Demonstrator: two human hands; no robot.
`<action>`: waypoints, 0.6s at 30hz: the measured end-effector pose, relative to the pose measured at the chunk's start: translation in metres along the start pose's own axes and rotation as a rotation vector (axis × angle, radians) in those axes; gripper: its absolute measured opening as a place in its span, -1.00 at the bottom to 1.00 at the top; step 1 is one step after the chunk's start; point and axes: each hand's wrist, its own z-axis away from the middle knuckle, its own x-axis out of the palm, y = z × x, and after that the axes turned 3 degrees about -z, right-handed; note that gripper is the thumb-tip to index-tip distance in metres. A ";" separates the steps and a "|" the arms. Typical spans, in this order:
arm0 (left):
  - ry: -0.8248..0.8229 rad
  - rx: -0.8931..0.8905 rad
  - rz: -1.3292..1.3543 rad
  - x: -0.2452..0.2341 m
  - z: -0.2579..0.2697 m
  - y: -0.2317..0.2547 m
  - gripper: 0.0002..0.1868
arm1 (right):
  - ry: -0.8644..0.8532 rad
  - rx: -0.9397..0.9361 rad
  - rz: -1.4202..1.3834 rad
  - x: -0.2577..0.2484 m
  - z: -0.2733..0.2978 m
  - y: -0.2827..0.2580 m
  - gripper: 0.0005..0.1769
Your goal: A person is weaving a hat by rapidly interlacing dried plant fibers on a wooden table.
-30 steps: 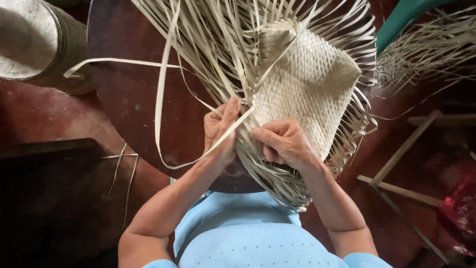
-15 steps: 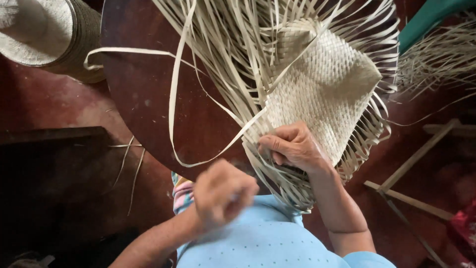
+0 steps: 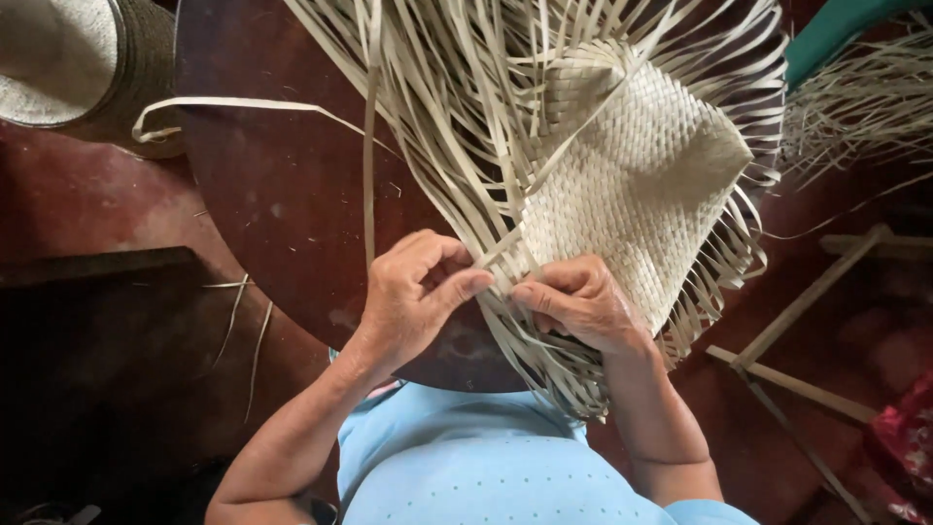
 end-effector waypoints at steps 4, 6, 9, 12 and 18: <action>-0.061 -0.080 0.069 -0.003 0.003 -0.006 -0.84 | 0.008 -0.005 -0.008 0.000 0.000 0.002 -0.84; -0.053 -0.088 0.079 -0.003 0.006 -0.013 -0.86 | 0.007 -0.012 -0.001 -0.001 0.001 0.004 -0.84; -0.039 -0.090 0.087 -0.004 0.007 -0.017 -0.91 | 0.010 -0.031 -0.005 -0.002 0.001 0.006 -0.84; -0.123 -0.261 0.217 -0.007 0.000 -0.008 -0.93 | 0.019 -0.024 -0.006 0.000 0.000 0.002 -0.81; -0.187 -0.600 0.599 -0.001 -0.002 0.001 -0.93 | 0.022 -0.028 -0.018 0.000 0.002 0.000 -0.76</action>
